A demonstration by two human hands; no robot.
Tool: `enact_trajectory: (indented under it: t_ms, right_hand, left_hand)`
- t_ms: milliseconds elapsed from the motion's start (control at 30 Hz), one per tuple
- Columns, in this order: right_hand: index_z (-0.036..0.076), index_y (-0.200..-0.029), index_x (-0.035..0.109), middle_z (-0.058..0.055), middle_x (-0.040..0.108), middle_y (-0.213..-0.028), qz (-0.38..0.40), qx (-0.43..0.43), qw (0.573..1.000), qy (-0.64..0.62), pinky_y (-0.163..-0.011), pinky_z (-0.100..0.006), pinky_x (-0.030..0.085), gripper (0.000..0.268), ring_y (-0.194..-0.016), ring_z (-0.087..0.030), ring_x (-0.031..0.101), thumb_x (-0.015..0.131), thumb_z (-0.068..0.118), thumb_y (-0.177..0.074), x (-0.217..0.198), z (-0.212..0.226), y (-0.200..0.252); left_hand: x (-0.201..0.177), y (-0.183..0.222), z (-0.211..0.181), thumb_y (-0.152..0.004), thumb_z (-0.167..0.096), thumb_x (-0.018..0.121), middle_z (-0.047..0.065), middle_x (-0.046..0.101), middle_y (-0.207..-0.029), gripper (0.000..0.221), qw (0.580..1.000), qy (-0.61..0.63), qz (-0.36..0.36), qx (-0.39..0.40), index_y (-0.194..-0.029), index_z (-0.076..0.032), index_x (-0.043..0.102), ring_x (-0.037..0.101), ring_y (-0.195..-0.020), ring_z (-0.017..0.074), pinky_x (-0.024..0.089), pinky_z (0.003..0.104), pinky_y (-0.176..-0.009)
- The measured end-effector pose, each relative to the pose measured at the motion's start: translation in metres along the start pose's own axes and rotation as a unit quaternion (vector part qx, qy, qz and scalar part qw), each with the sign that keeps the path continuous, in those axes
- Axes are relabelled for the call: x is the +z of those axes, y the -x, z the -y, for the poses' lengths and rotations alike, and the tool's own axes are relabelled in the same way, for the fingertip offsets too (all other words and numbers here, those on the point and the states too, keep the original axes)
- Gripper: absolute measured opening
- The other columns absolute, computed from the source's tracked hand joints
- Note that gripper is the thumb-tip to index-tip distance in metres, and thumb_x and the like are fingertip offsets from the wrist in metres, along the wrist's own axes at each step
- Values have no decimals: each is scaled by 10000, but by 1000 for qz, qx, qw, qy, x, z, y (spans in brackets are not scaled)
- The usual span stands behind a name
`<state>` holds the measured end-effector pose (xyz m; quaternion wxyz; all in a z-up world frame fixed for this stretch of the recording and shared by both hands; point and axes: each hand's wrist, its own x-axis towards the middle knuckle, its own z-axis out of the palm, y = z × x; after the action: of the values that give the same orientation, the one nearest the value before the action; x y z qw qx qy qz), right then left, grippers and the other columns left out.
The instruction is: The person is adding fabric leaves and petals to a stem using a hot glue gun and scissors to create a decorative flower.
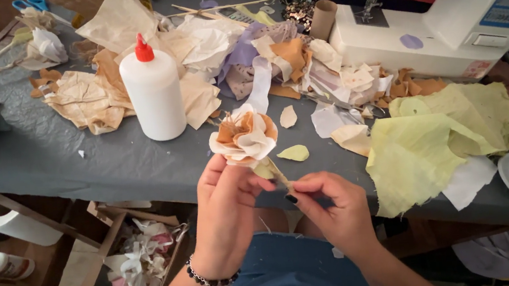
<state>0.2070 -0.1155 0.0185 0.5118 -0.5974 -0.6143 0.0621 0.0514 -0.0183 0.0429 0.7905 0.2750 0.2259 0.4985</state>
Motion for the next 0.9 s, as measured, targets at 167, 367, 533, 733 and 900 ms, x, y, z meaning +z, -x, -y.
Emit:
enact_trajectory:
  t_ms: [167,367,533,733,900]
  right_hand:
    - [57,-986,754,-83,788,-987,10,13,1000,-10,-730,-249,622,102,-841,-144,754,743,100,-894,-1,-3,1]
    - [67,-1005,769,-70,791,-993,29,20,999,-14,-742,-244,607,116,-835,-136,749,737,98,-898,-1,4,0]
    - [62,-987,759,-79,793,-996,36,21,999,-14,-745,-248,602,102,-840,-142,746,746,89,-888,-1,3,1]
    - [54,-1006,771,-70,795,-966,73,61,995,-32,-693,-235,643,132,-785,-120,770,719,122,-905,-5,10,4]
    - [64,-982,780,-49,793,-919,107,82,990,-41,-602,-218,642,124,-680,-102,753,724,121,-888,-6,13,5]
  left_hand:
    - [-9,10,-1,-953,-124,687,111,720,-916,195,987,-70,98,107,-1092,11,665,666,-730,164,557,269,-712]
    - [-17,13,-3,-918,-97,728,95,729,-795,135,983,-128,74,110,-988,2,670,696,-743,147,603,280,-751]
    - [-32,9,4,-994,-79,610,124,723,-814,97,990,-54,111,65,-964,4,649,658,-714,160,559,281,-722]
    - [-36,10,-7,-932,-103,726,126,769,-1120,204,960,-162,208,99,-1098,13,750,732,-1004,207,620,337,-927]
    - [-62,-7,12,-896,-130,772,192,770,-1167,210,958,-137,240,73,-1070,-11,782,736,-1113,256,617,373,-993]
